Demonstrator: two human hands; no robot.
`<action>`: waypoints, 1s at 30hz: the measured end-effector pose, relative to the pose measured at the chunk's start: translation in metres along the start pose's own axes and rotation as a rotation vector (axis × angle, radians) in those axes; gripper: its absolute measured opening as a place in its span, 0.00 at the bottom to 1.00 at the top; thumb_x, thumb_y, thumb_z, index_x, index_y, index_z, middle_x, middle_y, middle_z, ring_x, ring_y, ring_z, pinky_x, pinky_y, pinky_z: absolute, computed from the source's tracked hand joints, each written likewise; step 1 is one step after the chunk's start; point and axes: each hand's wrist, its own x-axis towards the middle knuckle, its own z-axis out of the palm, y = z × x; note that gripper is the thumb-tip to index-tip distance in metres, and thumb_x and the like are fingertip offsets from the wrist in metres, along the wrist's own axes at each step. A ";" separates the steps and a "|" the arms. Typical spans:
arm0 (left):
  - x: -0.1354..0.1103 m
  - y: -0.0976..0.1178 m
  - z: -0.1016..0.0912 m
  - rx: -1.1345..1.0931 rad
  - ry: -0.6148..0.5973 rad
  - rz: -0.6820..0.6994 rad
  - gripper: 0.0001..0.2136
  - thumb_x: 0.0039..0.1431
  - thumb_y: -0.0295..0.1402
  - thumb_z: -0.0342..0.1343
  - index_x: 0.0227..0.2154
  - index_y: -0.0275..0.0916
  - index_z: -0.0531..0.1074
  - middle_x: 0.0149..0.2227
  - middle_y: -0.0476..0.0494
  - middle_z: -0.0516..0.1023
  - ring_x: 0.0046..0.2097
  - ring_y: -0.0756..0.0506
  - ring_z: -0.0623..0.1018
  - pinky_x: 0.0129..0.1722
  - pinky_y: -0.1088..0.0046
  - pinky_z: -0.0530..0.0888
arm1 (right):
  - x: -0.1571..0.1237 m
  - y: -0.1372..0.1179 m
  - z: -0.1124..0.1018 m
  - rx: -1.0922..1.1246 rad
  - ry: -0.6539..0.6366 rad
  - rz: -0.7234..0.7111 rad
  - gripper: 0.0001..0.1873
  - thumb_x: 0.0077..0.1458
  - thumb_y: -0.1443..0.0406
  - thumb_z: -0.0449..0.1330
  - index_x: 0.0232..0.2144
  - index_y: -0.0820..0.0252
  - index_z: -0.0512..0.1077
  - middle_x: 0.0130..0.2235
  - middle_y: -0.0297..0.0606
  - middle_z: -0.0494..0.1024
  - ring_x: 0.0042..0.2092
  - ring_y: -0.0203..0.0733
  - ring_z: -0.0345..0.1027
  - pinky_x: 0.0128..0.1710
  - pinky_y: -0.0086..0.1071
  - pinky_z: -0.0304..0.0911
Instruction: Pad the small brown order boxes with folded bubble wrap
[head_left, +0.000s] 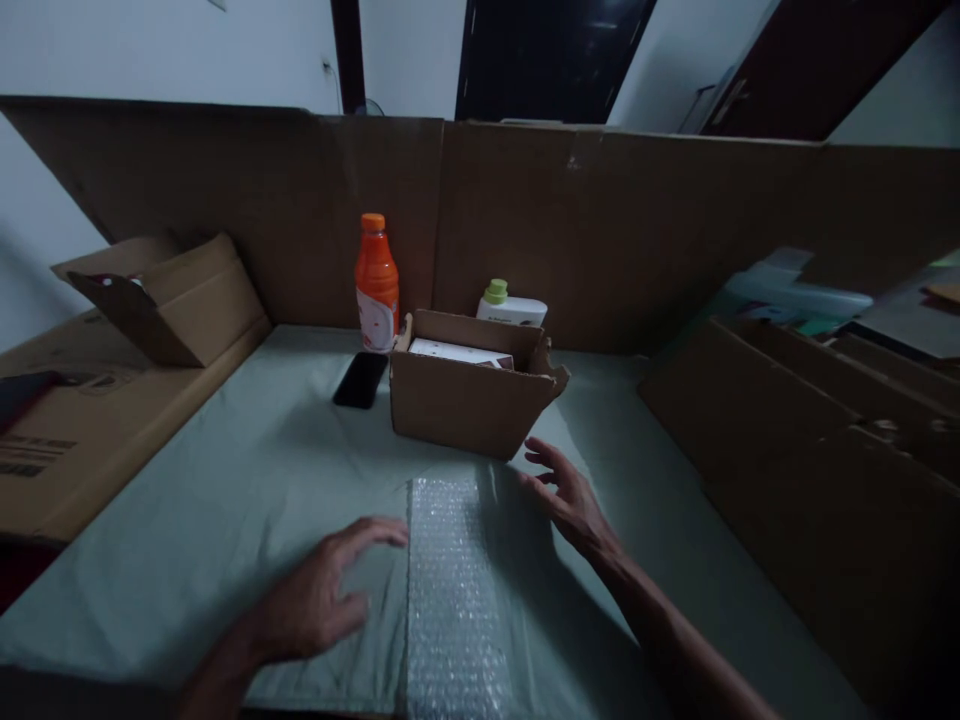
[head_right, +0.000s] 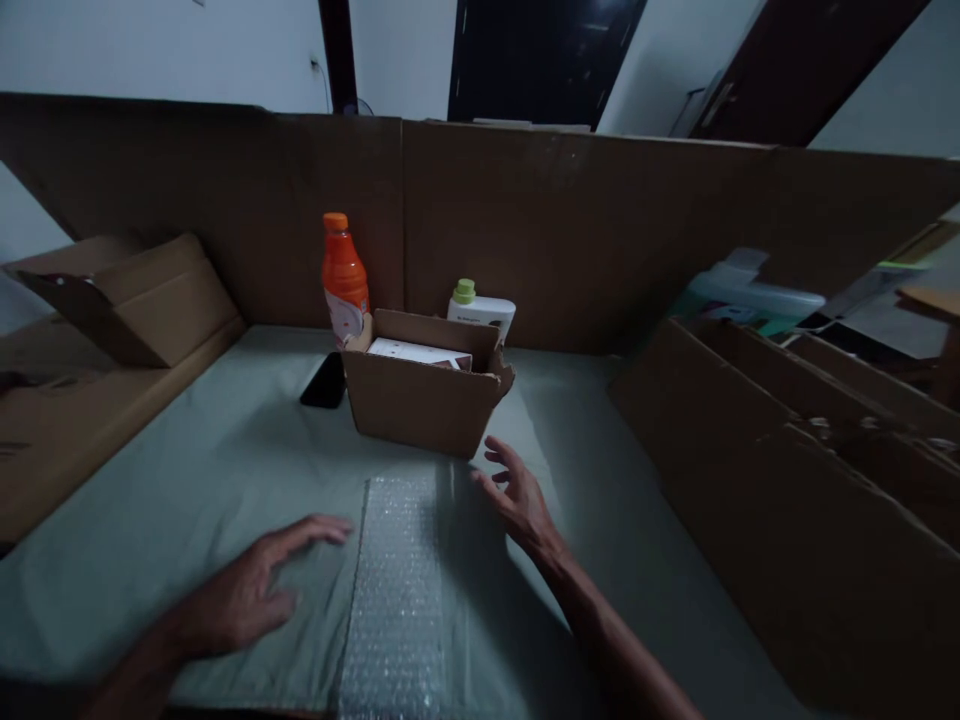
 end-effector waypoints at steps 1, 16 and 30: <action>0.009 -0.002 -0.008 -0.037 0.106 -0.041 0.30 0.48 0.24 0.51 0.57 0.44 0.66 0.61 0.41 0.71 0.63 0.39 0.70 0.64 0.52 0.65 | 0.002 0.002 0.003 0.009 -0.003 -0.007 0.35 0.54 0.49 0.63 0.59 0.59 0.66 0.54 0.52 0.75 0.48 0.51 0.73 0.42 0.43 0.71; 0.196 -0.047 -0.006 -0.124 0.654 -0.060 0.30 0.49 0.30 0.59 0.57 0.35 0.61 0.55 0.34 0.73 0.58 0.36 0.73 0.60 0.54 0.69 | 0.073 0.010 0.010 -0.004 0.090 -0.091 0.26 0.58 0.53 0.55 0.54 0.60 0.68 0.46 0.45 0.77 0.37 0.45 0.71 0.37 0.39 0.69; 0.048 -0.021 -0.012 0.277 0.369 -0.087 0.16 0.56 0.33 0.55 0.48 0.40 0.75 0.51 0.41 0.79 0.55 0.40 0.76 0.60 0.57 0.70 | -0.079 -0.015 -0.034 -0.251 -0.445 -0.456 0.27 0.60 0.62 0.61 0.61 0.47 0.66 0.63 0.43 0.69 0.64 0.53 0.62 0.58 0.52 0.65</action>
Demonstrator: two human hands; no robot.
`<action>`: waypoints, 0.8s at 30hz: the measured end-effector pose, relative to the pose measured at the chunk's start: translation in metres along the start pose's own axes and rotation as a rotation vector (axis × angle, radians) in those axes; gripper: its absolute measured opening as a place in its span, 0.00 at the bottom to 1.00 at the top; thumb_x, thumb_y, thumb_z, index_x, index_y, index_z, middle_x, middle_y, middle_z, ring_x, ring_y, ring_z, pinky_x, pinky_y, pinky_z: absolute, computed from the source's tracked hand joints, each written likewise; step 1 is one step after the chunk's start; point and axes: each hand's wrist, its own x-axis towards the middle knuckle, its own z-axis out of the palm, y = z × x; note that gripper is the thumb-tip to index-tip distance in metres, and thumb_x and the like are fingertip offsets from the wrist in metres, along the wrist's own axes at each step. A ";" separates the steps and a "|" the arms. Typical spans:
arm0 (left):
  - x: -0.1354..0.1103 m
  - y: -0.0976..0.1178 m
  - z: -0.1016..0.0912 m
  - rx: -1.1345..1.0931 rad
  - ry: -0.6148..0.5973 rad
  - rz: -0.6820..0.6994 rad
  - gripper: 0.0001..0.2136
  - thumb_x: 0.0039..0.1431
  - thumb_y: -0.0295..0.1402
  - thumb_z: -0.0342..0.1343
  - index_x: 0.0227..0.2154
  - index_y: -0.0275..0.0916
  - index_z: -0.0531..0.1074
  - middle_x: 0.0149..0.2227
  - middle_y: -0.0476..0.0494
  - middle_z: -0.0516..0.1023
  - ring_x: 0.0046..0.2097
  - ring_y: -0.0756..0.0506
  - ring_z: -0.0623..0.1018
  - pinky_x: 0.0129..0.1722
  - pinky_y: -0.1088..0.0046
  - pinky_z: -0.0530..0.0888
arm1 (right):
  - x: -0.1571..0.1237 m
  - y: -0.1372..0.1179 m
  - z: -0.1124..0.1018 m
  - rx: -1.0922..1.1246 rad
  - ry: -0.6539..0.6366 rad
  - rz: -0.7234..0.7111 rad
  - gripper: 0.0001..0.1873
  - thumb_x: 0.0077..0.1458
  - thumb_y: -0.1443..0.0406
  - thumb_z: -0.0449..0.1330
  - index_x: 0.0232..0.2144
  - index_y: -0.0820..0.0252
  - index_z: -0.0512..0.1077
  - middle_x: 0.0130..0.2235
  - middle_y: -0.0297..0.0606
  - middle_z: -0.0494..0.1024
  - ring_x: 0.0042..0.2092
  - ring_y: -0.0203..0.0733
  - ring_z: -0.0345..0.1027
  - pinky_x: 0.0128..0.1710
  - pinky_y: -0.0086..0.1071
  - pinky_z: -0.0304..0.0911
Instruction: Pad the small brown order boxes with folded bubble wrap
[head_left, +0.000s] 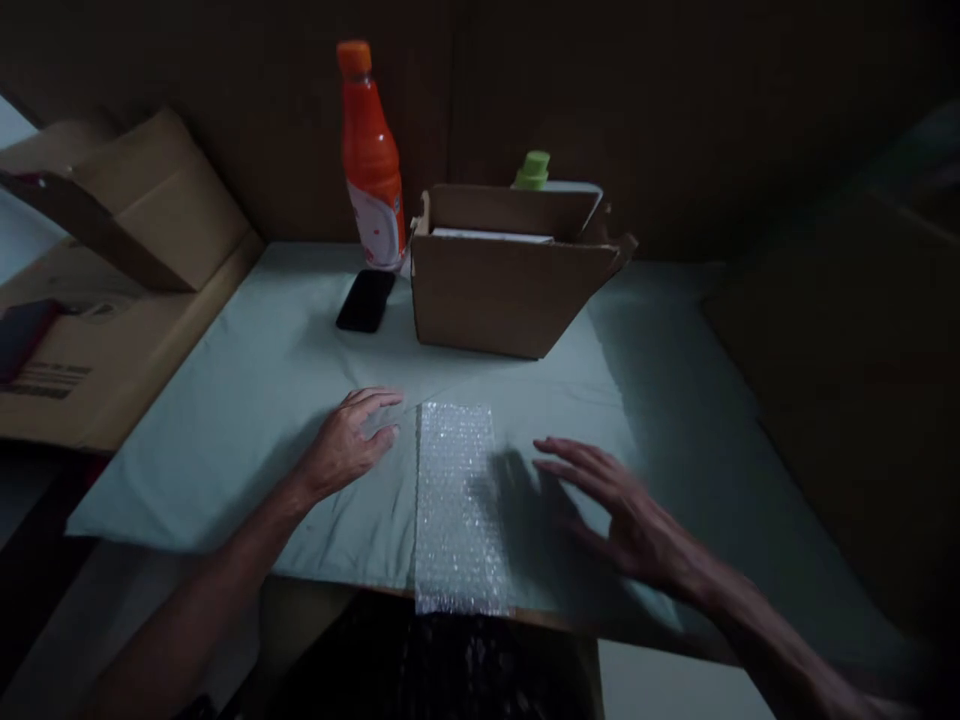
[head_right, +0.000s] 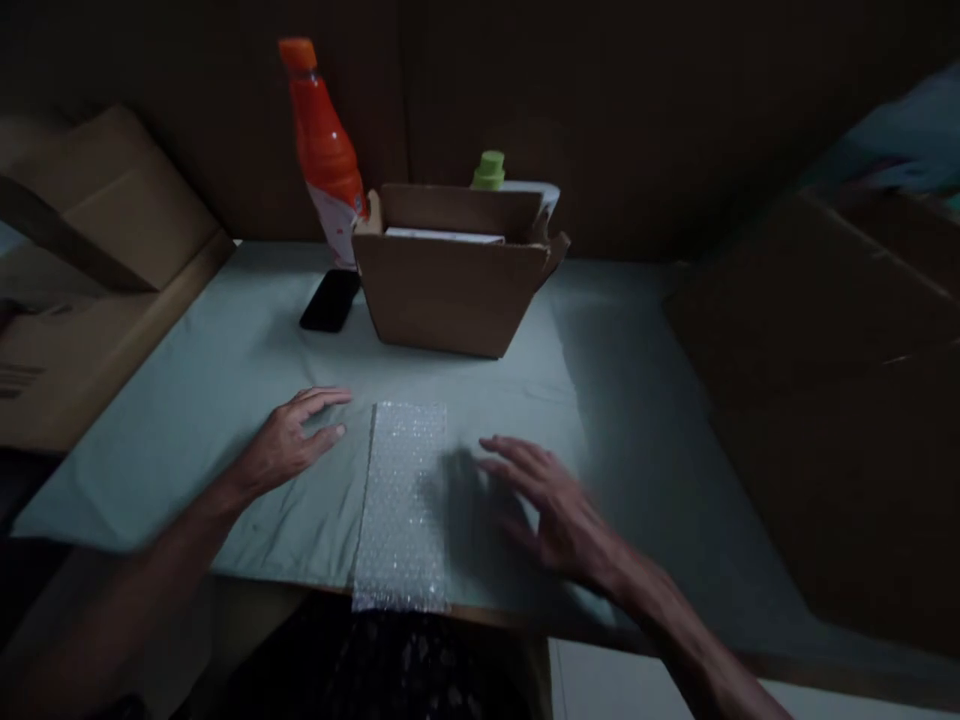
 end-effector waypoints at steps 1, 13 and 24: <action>-0.011 0.005 -0.003 -0.018 -0.020 -0.014 0.15 0.57 0.33 0.55 0.47 0.40 0.75 0.51 0.41 0.79 0.55 0.40 0.76 0.59 0.57 0.71 | -0.011 -0.015 0.006 0.000 -0.077 -0.052 0.32 0.59 0.61 0.63 0.64 0.47 0.62 0.66 0.42 0.65 0.66 0.53 0.58 0.59 0.52 0.65; -0.094 0.045 0.007 -0.254 -0.322 0.082 0.23 0.57 0.33 0.59 0.57 0.41 0.70 0.57 0.39 0.75 0.60 0.39 0.72 0.61 0.55 0.70 | -0.015 -0.066 0.078 -0.006 -0.020 -0.146 0.16 0.62 0.74 0.53 0.48 0.57 0.73 0.52 0.44 0.79 0.55 0.48 0.72 0.49 0.45 0.71; -0.132 0.043 0.022 -0.030 -0.478 0.119 0.40 0.52 0.19 0.54 0.68 0.50 0.53 0.66 0.42 0.63 0.70 0.39 0.56 0.67 0.49 0.63 | -0.017 -0.070 0.073 -0.096 -0.173 -0.150 0.21 0.60 0.63 0.62 0.55 0.58 0.70 0.62 0.50 0.70 0.62 0.55 0.64 0.53 0.51 0.67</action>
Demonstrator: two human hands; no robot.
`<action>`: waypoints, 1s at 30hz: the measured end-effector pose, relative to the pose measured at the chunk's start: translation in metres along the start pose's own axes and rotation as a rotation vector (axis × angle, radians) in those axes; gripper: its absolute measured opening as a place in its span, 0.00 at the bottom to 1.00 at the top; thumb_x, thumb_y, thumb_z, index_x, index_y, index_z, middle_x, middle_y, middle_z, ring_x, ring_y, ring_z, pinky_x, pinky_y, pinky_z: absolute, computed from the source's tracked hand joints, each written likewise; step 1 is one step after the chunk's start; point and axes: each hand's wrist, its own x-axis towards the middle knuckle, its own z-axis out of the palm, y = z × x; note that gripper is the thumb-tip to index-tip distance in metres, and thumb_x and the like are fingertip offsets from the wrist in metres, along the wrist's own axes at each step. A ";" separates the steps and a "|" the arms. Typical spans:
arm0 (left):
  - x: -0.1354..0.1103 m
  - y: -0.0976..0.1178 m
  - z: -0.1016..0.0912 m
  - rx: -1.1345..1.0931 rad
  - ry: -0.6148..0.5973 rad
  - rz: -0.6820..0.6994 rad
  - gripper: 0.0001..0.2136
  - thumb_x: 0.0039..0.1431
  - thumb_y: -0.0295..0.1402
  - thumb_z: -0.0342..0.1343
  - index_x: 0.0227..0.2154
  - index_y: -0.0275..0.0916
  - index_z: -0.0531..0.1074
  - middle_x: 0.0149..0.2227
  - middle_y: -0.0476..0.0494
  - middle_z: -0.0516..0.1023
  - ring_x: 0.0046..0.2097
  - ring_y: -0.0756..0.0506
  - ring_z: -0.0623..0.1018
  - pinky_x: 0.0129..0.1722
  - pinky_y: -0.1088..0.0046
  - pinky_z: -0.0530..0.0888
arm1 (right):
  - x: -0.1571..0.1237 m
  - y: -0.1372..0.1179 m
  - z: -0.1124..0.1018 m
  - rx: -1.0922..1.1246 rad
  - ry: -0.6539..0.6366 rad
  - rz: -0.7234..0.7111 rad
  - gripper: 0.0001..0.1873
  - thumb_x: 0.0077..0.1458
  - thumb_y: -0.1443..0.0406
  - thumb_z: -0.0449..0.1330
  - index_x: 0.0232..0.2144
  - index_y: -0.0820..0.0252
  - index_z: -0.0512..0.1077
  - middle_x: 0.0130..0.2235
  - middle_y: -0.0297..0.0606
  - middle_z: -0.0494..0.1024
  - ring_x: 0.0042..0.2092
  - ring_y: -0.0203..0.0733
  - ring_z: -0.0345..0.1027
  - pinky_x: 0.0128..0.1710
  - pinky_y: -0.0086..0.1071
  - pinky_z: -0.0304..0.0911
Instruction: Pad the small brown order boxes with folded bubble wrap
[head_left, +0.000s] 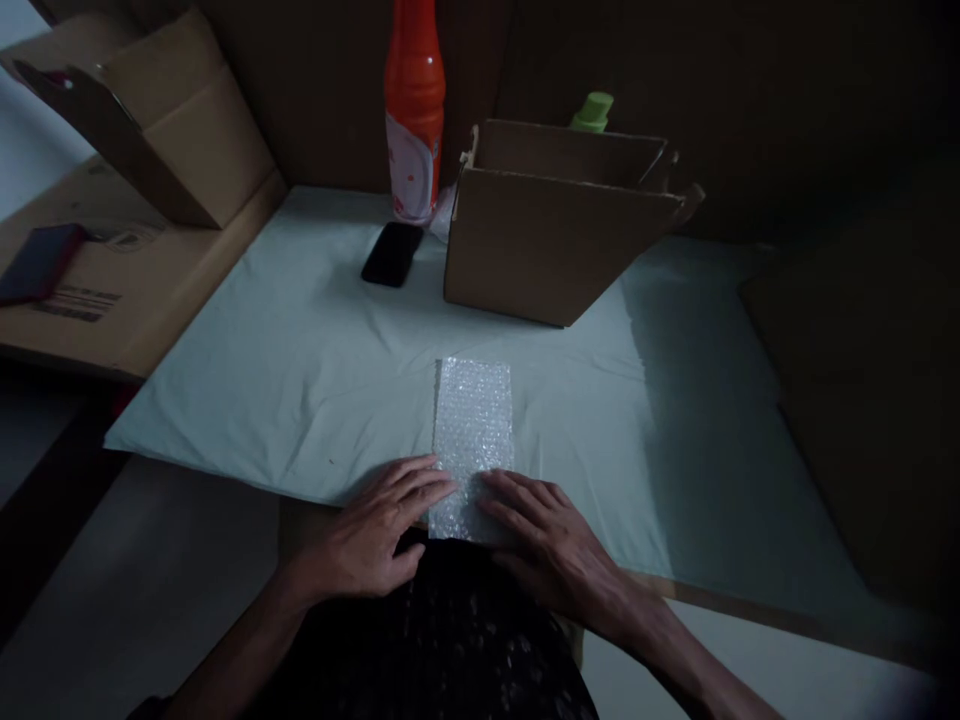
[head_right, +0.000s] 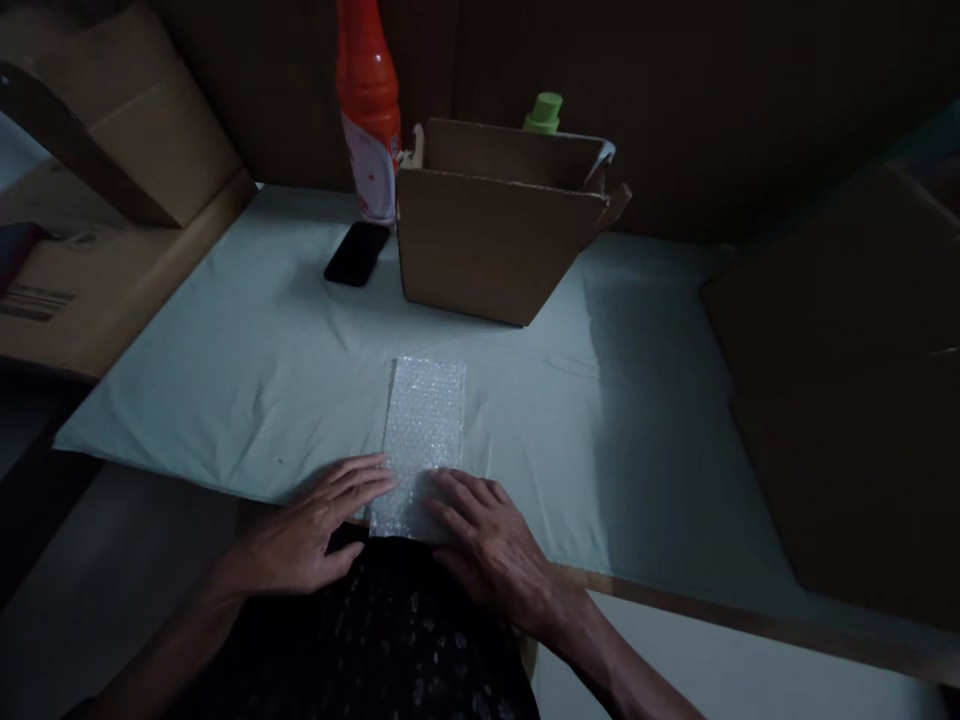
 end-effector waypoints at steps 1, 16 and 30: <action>0.000 -0.002 0.001 0.010 0.005 0.003 0.40 0.53 0.20 0.55 0.67 0.50 0.53 0.66 0.42 0.63 0.70 0.38 0.57 0.67 0.49 0.63 | -0.001 -0.001 0.005 -0.029 0.021 -0.002 0.18 0.61 0.63 0.61 0.54 0.58 0.71 0.61 0.50 0.71 0.61 0.55 0.64 0.52 0.50 0.68; 0.019 0.000 0.027 -0.043 0.456 0.019 0.15 0.63 0.24 0.51 0.50 0.41 0.73 0.43 0.42 0.81 0.47 0.43 0.78 0.49 0.62 0.77 | 0.021 -0.006 -0.007 0.514 0.172 0.481 0.13 0.65 0.57 0.55 0.41 0.54 0.77 0.39 0.39 0.83 0.40 0.45 0.78 0.41 0.38 0.74; 0.043 -0.007 0.038 0.113 0.692 -0.211 0.21 0.63 0.27 0.52 0.59 0.42 0.65 0.34 0.47 0.77 0.38 0.46 0.78 0.42 0.69 0.77 | 0.021 0.013 0.015 0.287 0.344 0.452 0.24 0.63 0.61 0.57 0.60 0.54 0.63 0.32 0.34 0.78 0.30 0.39 0.72 0.31 0.32 0.70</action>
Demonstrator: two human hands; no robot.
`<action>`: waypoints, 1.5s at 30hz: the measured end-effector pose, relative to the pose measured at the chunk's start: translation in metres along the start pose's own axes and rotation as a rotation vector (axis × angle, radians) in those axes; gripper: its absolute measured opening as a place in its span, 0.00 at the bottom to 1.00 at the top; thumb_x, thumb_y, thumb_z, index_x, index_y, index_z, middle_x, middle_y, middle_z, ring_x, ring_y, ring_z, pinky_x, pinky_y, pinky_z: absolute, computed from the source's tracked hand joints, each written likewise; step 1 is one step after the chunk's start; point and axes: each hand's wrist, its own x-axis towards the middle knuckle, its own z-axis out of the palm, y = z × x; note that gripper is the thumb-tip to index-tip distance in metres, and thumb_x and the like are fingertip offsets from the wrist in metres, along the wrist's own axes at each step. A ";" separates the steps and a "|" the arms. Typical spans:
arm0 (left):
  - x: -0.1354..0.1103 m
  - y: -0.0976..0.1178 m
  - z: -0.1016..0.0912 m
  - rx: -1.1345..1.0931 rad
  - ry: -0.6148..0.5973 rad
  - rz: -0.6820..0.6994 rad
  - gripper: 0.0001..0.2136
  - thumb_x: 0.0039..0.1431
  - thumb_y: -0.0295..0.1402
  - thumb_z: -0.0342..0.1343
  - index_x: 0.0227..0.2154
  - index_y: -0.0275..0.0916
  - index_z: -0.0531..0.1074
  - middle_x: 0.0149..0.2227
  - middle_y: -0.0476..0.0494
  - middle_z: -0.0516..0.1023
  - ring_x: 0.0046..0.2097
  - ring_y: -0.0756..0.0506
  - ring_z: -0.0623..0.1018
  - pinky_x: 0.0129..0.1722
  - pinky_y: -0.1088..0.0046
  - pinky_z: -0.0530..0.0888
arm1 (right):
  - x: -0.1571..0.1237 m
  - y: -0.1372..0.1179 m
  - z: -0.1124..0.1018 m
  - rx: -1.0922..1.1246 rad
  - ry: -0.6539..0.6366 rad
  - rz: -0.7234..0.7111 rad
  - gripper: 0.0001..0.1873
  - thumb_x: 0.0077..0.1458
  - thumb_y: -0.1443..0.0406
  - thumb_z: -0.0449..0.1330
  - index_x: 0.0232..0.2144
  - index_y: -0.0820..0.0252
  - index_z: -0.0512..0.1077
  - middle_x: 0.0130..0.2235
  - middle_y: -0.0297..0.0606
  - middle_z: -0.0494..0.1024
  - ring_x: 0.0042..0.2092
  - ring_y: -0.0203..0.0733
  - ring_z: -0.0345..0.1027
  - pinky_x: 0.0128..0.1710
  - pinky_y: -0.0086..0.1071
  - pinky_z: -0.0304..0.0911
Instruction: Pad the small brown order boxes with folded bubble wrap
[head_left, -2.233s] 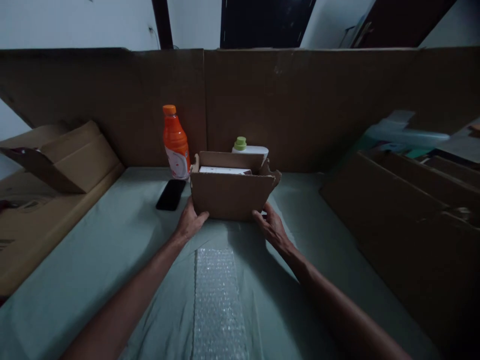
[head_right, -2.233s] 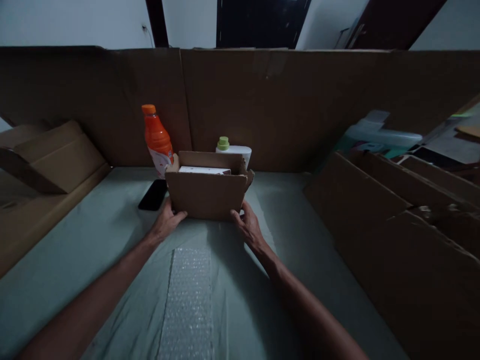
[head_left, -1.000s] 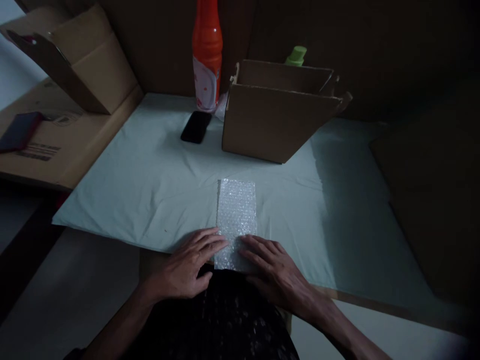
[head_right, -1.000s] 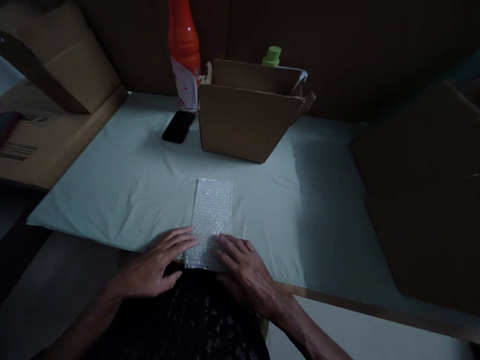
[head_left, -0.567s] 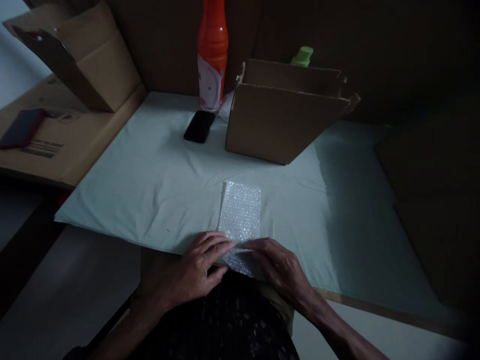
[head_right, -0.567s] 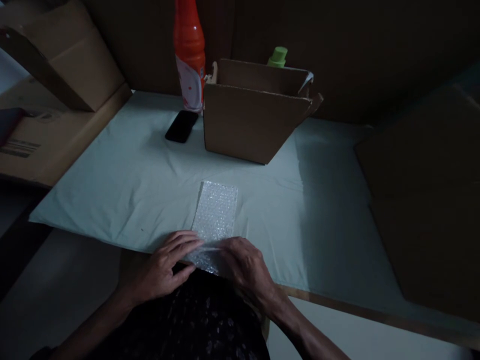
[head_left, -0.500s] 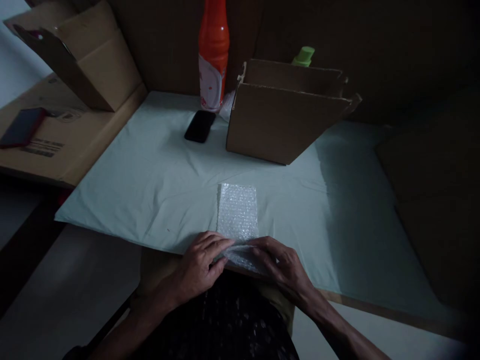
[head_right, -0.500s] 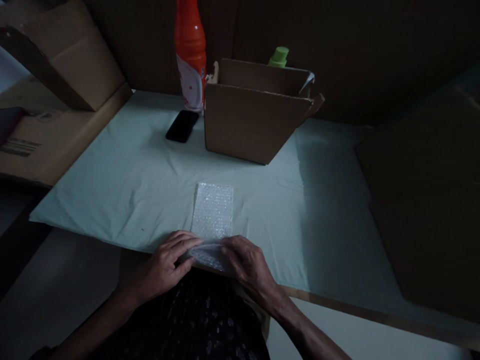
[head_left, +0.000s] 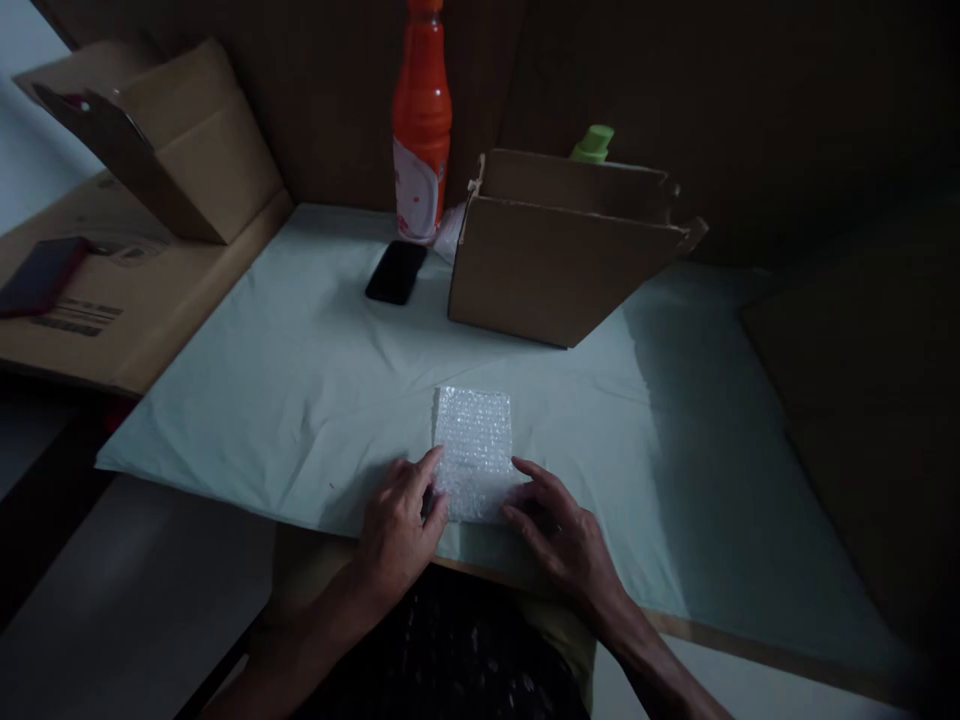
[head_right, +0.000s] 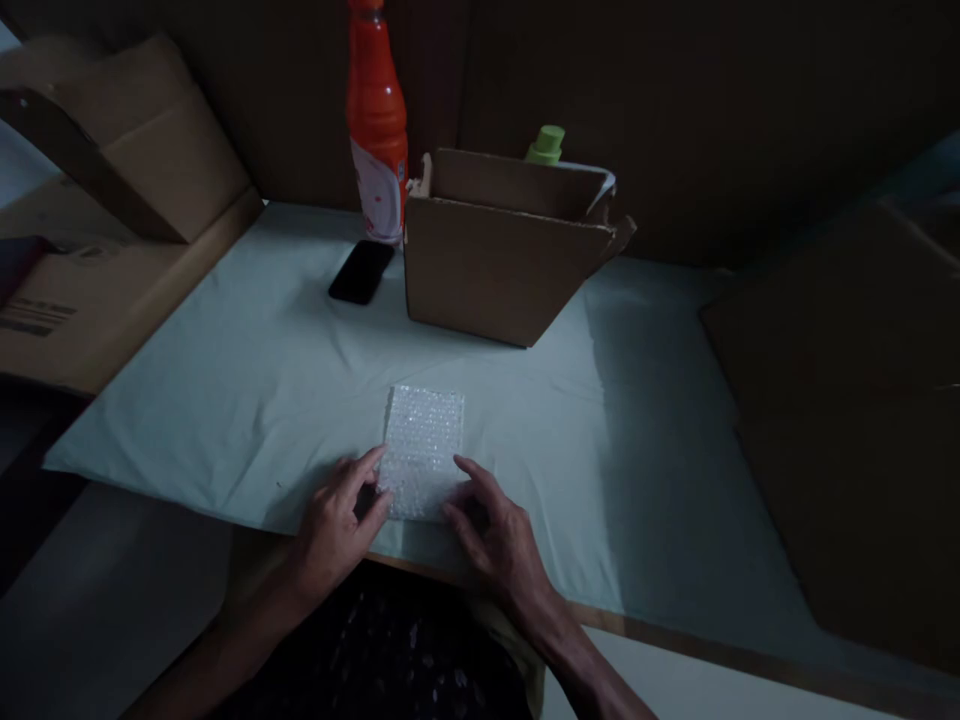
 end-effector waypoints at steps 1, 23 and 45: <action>0.001 0.000 0.001 0.024 0.003 0.014 0.22 0.62 0.27 0.52 0.60 0.42 0.64 0.34 0.47 0.77 0.38 0.45 0.78 0.42 0.68 0.77 | 0.000 0.001 -0.001 -0.053 0.050 -0.052 0.24 0.63 0.62 0.58 0.60 0.53 0.64 0.34 0.35 0.78 0.31 0.40 0.73 0.32 0.33 0.71; -0.001 -0.001 -0.011 -0.117 -0.020 0.188 0.13 0.64 0.26 0.52 0.50 0.36 0.71 0.37 0.43 0.79 0.40 0.45 0.76 0.40 0.66 0.77 | 0.009 -0.009 -0.002 -0.093 -0.066 -0.258 0.12 0.66 0.66 0.54 0.49 0.54 0.73 0.40 0.38 0.82 0.40 0.42 0.77 0.38 0.36 0.72; 0.005 0.001 -0.017 -0.091 0.002 0.199 0.16 0.64 0.28 0.53 0.53 0.36 0.69 0.40 0.42 0.79 0.43 0.44 0.76 0.45 0.65 0.75 | 0.013 -0.016 0.003 -0.190 -0.019 -0.406 0.11 0.67 0.68 0.54 0.48 0.57 0.72 0.40 0.39 0.82 0.39 0.41 0.75 0.39 0.37 0.65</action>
